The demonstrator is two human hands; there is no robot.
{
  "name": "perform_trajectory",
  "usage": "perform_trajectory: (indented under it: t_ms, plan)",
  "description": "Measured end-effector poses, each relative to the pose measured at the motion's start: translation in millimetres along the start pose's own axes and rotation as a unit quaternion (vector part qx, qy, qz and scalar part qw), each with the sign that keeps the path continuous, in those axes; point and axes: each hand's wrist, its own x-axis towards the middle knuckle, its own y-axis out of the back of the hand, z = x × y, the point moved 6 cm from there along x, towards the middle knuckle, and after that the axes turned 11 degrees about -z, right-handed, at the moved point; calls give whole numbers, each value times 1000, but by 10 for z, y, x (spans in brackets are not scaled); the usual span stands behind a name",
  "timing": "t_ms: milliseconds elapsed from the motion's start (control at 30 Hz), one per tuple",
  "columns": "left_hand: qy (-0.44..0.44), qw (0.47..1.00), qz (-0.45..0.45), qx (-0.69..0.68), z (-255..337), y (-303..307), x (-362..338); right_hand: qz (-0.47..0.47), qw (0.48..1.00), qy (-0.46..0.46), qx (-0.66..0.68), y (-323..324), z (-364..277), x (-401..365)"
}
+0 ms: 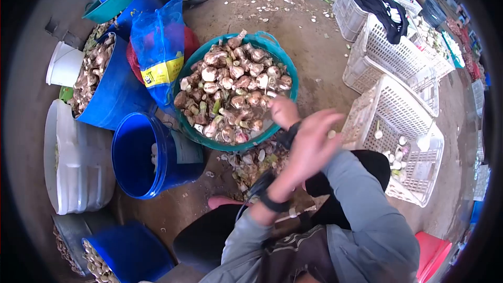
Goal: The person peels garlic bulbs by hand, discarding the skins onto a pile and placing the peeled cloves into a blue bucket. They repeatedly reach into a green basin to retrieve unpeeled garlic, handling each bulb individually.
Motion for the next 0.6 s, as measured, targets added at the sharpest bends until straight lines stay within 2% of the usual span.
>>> perform_trajectory:
  t_ms: [67, 100, 133, 200, 233, 267, 300, 333, 367, 400, 467, 533, 600]
  plan:
    - [212, 961, 87, -158, -717, 228, -545, 16, 994, -46, -100, -45, 507, 323]
    - [236, 944, 129, -193, -893, 300, -779, 17, 994, -47, -100, -145, 570, 368]
    - [257, 924, 169, -228, -1045, 353, -967, -40, 988, -55, -140, -298, 628, 403]
    - [264, 904, 187, -279, -1237, 368, -1170, -135, 964, -91, -211, -602, 684, 379]
    - [278, 903, 173, -277, -1324, 379, -1229, -175, 969, -95, -147, -715, 691, 336]
    - [299, 914, 151, -230, -1477, 417, -1308, -217, 968, -99, -82, -768, 647, 304]
    - [319, 921, 150, -163, -1632, 509, -1356, -219, 967, -99, -85, -654, 526, 319]
    - [342, 923, 149, -96, -1768, 550, -1412, -221, 975, -37, -11, -546, 325, 296]
    - [328, 929, 171, -11, -1758, 635, -1374, -220, 973, 27, 65, -399, 52, 291]
    - [359, 921, 145, 35, -1647, 727, -1254, -180, 971, 104, 119, -254, -222, 310]
    - [295, 932, 191, 84, -1418, 925, -1084, -275, 903, 132, 302, 200, -841, 328]
    - [255, 928, 204, 178, -1178, 1067, -1058, -248, 902, 155, 318, 503, -1158, 264]
    - [236, 936, 218, 145, -1010, 1094, -1113, -217, 901, 175, 331, 746, -1325, 145]
